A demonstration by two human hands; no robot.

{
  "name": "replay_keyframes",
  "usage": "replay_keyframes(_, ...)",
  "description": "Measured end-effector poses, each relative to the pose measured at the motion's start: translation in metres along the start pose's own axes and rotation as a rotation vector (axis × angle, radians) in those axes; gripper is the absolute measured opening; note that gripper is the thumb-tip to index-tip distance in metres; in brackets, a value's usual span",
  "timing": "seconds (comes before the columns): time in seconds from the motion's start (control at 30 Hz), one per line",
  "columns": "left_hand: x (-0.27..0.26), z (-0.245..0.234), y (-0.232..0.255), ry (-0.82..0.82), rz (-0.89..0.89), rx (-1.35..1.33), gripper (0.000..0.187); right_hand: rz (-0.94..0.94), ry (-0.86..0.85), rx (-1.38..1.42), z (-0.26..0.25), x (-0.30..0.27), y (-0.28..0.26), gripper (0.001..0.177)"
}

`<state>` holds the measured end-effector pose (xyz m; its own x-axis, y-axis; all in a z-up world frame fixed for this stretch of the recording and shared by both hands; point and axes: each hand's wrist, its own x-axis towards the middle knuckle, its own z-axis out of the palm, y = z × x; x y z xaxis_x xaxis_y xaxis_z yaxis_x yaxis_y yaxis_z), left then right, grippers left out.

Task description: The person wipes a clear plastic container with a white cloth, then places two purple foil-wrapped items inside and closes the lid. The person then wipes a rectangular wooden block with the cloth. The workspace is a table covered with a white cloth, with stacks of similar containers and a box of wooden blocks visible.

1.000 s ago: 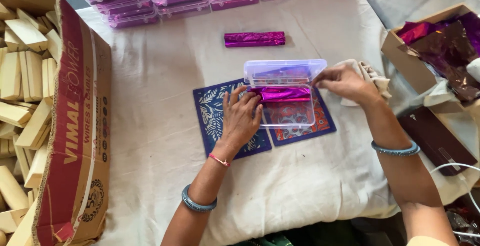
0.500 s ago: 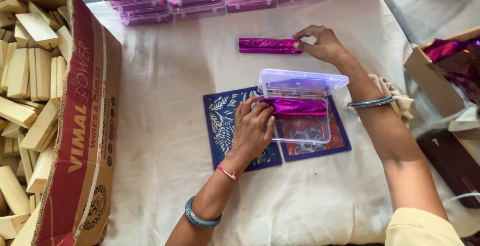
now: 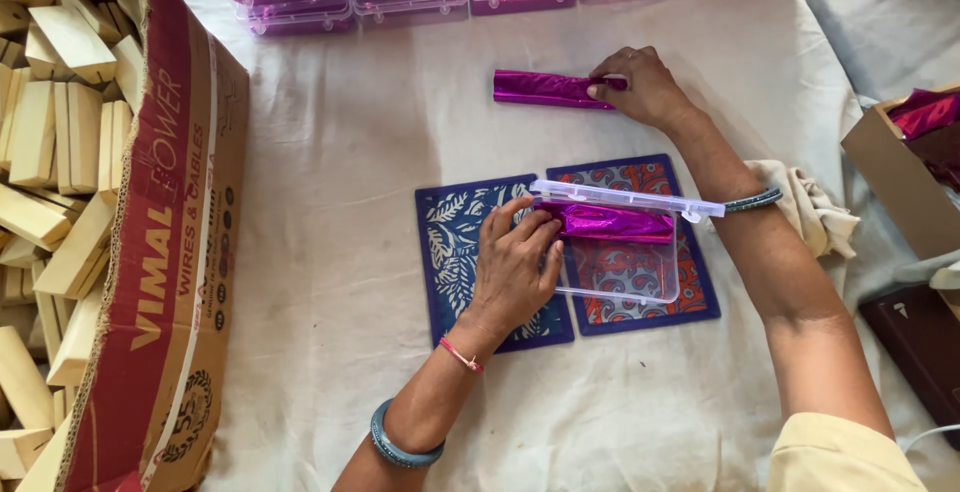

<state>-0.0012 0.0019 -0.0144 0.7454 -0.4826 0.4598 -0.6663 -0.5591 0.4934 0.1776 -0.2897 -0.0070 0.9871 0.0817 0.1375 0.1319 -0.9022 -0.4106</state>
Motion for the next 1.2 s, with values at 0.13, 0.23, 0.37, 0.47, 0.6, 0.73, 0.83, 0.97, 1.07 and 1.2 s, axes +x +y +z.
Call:
replay_keyframes(0.13,0.0,-0.001,0.0,0.002,0.01,0.003,0.03,0.021,-0.024,0.113,0.004,-0.003,0.008,0.032)
replay_keyframes(0.23,0.0,-0.001,0.001,0.014,0.009,-0.003,0.03,0.011,-0.05,0.321,0.012,-0.004,0.021,0.033)
replay_keyframes(0.37,0.0,-0.001,0.0,0.02,0.016,-0.002,0.029,0.007,-0.079,0.431,0.001,-0.016,0.018,0.042)
replay_keyframes(0.47,0.001,-0.001,-0.001,0.03,0.024,-0.006,0.028,0.116,-0.071,0.517,-0.007,-0.029,0.038,0.045)
replay_keyframes(0.6,0.0,-0.002,0.001,0.056,0.055,-0.008,0.027,0.246,0.064,0.714,-0.033,-0.065,0.071,0.046)
replay_keyframes(0.73,-0.002,0.002,-0.002,0.067,0.064,0.0,0.026,0.206,0.244,0.911,-0.09,-0.126,0.046,0.04)
replay_keyframes(0.83,-0.002,0.003,-0.002,0.081,0.064,0.016,0.023,0.063,0.276,1.04,-0.141,-0.188,-0.003,0.032)
replay_keyframes(0.97,-0.003,0.001,0.0,0.092,0.072,0.012,0.023,-0.144,-0.006,0.878,-0.165,-0.263,-0.042,0.035)
replay_keyframes(1.07,-0.003,0.002,-0.001,0.094,0.078,0.026,0.023,-0.253,-0.173,0.529,-0.146,-0.295,-0.075,0.036)
replay_keyframes(1.2,-0.005,0.007,-0.005,0.123,0.088,0.04,0.031,-0.179,-0.109,0.092,-0.11,-0.323,-0.104,0.035)
